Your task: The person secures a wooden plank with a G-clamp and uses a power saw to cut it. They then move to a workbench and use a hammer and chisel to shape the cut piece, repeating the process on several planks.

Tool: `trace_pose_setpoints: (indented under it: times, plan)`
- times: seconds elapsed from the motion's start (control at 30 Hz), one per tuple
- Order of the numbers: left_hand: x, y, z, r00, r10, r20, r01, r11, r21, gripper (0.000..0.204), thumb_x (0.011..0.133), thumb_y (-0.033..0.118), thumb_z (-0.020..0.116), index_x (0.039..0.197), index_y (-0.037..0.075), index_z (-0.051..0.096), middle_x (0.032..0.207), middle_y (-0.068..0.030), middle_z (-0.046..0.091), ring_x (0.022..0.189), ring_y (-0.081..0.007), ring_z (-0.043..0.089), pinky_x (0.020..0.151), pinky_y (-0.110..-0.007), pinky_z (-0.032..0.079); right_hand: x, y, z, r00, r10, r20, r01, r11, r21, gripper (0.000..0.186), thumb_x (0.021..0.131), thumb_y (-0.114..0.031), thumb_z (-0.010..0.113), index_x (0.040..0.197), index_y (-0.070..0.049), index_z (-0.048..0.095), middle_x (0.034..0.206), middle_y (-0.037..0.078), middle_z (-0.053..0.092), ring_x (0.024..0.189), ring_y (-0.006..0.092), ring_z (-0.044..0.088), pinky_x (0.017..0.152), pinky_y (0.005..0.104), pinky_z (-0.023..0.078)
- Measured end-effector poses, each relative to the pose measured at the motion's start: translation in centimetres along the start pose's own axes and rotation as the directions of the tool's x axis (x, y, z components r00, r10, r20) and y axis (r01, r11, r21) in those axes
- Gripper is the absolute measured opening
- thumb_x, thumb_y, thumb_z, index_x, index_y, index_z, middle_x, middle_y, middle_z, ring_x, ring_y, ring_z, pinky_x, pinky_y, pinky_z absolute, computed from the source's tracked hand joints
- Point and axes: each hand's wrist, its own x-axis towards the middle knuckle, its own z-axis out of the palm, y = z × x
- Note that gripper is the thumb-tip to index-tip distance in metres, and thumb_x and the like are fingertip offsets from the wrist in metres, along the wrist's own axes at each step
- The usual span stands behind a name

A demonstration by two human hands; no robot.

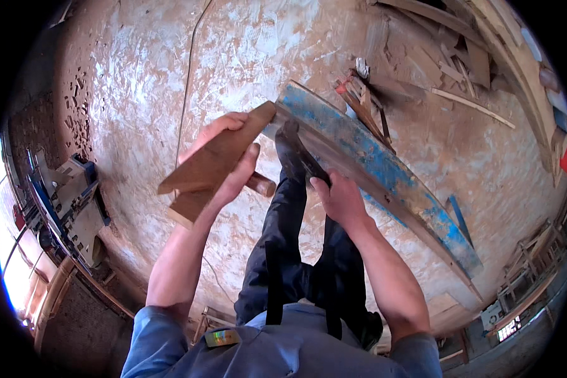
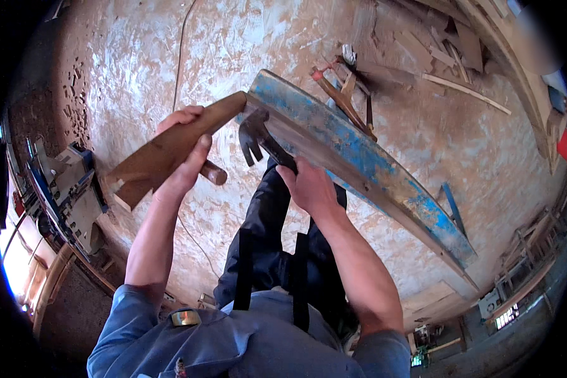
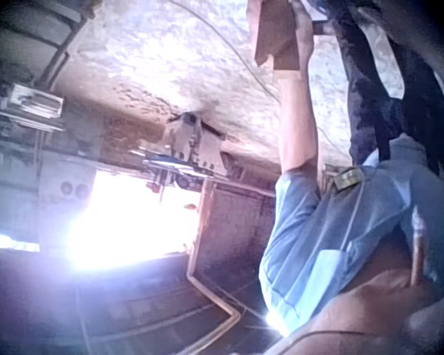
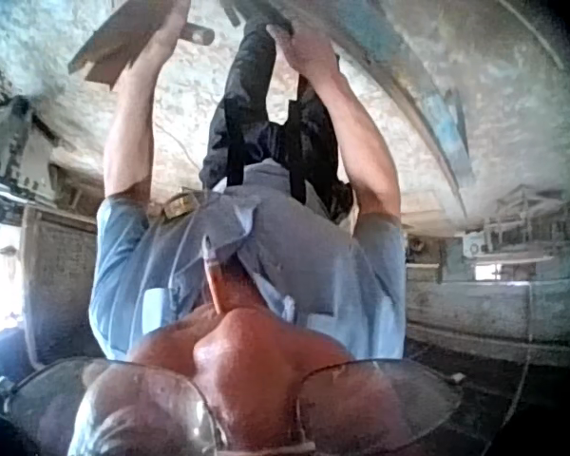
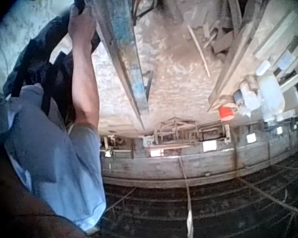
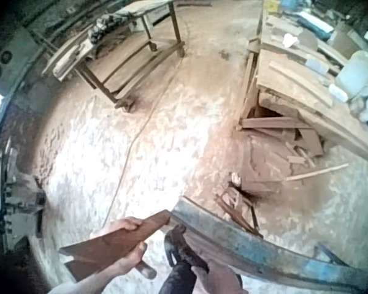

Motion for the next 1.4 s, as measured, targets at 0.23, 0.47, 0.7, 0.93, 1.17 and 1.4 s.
trace_pose_setpoints:
  times: [0.23,0.47,0.7,0.93,1.17,1.4]
  plan:
    - [-0.2,1.3,-0.9,0.981,-0.163,0.102,0.162,0.987,0.016,0.041,0.086,-0.002,0.067,0.122,0.006,0.048,0.128,-0.0129,0.056,0.120,-0.0215,0.053,0.103,-0.037,0.044,0.5,0.1,-0.2,0.999,-0.012,-0.031,0.012,1.000,0.005,0.045,0.093,-0.044,0.063,0.106,-0.001,0.062,0.094,0.027,0.068,0.096,0.0462,0.063,0.080,0.0522,0.050]
    - [0.6,0.9,-0.6,0.994,-0.064,0.091,0.077,0.986,-0.149,0.039,0.087,-0.001,0.067,0.122,0.007,0.052,0.126,-0.0113,0.058,0.115,-0.0193,0.057,0.096,-0.034,0.048,0.7,0.1,-0.1,0.998,-0.049,-0.045,0.048,0.999,-0.021,0.046,0.092,-0.044,0.064,0.108,-0.001,0.063,0.092,0.027,0.068,0.095,0.0461,0.064,0.080,0.0515,0.051]
    - [0.7,0.6,-0.8,0.995,-0.050,0.085,0.062,0.989,-0.136,0.037,0.088,-0.002,0.067,0.121,0.007,0.053,0.126,-0.0097,0.057,0.113,-0.0180,0.058,0.094,-0.032,0.050,1.0,0.4,0.1,0.996,-0.073,-0.055,0.074,0.997,0.018,0.043,0.093,-0.045,0.063,0.101,-0.003,0.063,0.086,0.026,0.067,0.088,0.0469,0.064,0.075,0.0516,0.050]
    - [0.6,1.2,-1.1,0.995,-0.072,0.070,0.078,0.994,-0.080,0.038,0.087,-0.003,0.066,0.121,0.006,0.052,0.128,-0.0120,0.057,0.116,-0.0205,0.057,0.098,-0.034,0.048,0.9,0.1,-0.5,0.992,-0.123,-0.026,0.124,0.991,0.043,0.047,0.094,-0.047,0.061,0.097,0.001,0.062,0.083,0.027,0.066,0.086,0.0479,0.064,0.075,0.0517,0.050]
    - [1.3,1.6,-1.1,0.995,-0.066,0.074,0.074,0.991,-0.112,0.040,0.084,-0.004,0.068,0.120,0.005,0.052,0.126,-0.0134,0.057,0.113,-0.0208,0.058,0.097,-0.034,0.048,1.2,0.5,-0.2,0.988,-0.142,-0.056,0.144,0.989,0.044,0.046,0.093,-0.045,0.061,0.095,0.001,0.061,0.080,0.028,0.066,0.086,0.0475,0.064,0.074,0.0527,0.050]
    - [2.4,2.7,-2.3,0.999,-0.035,0.011,0.036,0.994,-0.100,0.037,0.086,-0.002,0.066,0.120,0.002,0.052,0.125,-0.0155,0.058,0.116,-0.0231,0.056,0.101,-0.036,0.045,0.7,0.8,-0.2,0.987,-0.153,-0.049,0.154,0.988,0.021,0.046,0.090,-0.047,0.065,0.098,-0.001,0.063,0.081,0.025,0.067,0.085,0.0455,0.065,0.073,0.0507,0.052]
